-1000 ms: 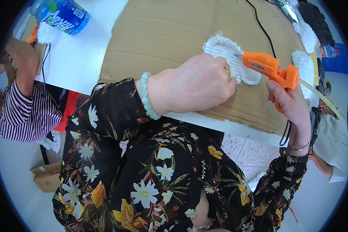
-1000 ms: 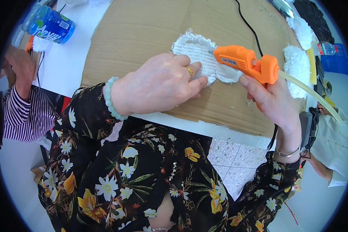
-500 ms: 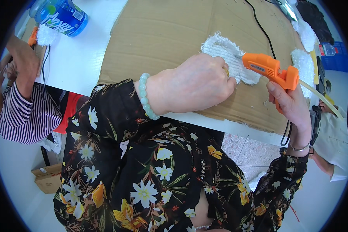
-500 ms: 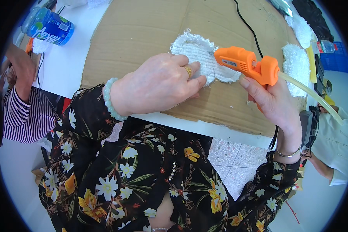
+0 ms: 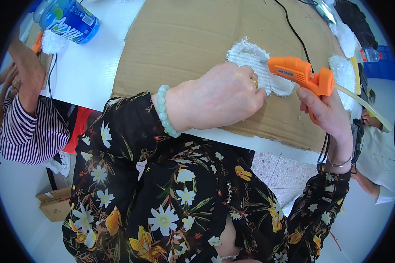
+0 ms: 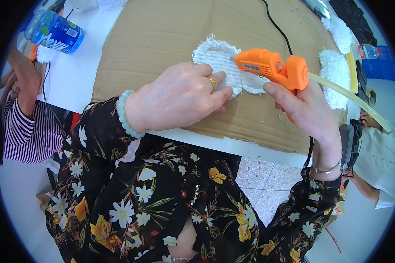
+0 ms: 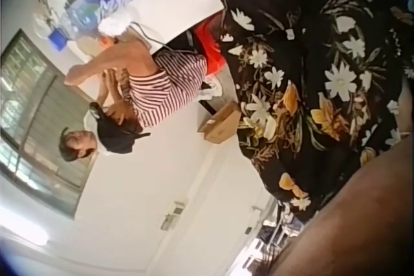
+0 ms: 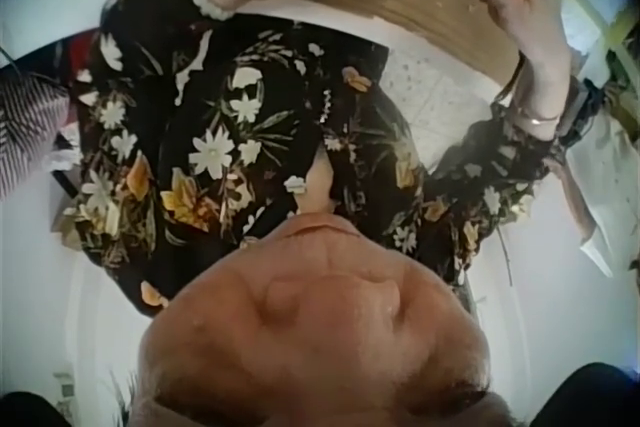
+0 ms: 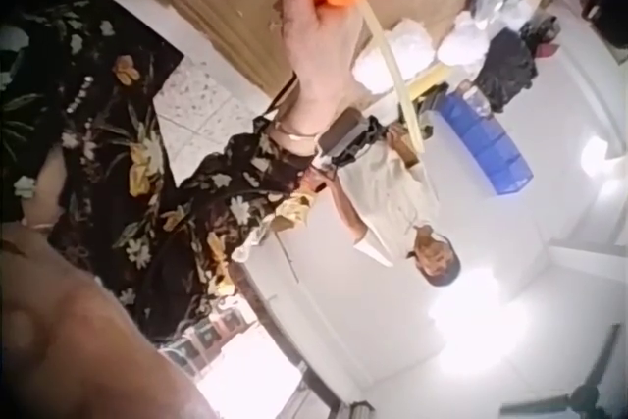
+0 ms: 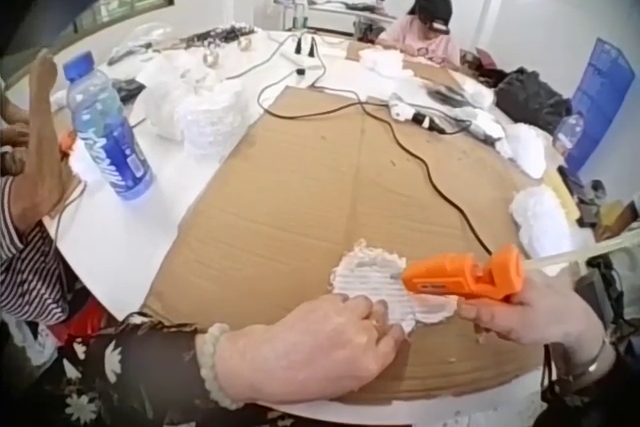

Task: Applying hot glue to white fabric pieces to assemble them on a workbench.

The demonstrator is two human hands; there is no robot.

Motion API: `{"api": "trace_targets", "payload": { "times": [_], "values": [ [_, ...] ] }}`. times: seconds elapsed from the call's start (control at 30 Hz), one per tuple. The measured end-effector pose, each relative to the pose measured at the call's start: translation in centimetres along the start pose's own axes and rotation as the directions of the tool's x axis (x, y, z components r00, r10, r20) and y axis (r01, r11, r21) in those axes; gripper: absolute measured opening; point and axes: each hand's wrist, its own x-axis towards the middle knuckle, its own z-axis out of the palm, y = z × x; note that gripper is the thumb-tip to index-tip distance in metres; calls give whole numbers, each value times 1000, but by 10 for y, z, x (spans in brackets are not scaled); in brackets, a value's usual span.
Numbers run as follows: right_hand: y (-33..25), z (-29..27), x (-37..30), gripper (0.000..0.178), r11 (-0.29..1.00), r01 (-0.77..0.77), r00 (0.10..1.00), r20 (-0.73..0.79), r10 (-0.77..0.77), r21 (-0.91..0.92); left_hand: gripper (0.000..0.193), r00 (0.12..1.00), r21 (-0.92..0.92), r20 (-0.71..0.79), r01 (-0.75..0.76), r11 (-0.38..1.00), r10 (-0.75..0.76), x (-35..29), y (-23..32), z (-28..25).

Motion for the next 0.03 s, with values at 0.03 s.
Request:
{"api": "trace_targets", "payload": {
  "times": [0.03],
  "values": [
    [-1, -2, -1, 40, 1000, -6, 1000, 15, 6, -2, 8, 1000, 4, 2, 0, 1000, 0, 0, 1, 0]
  ]
}}
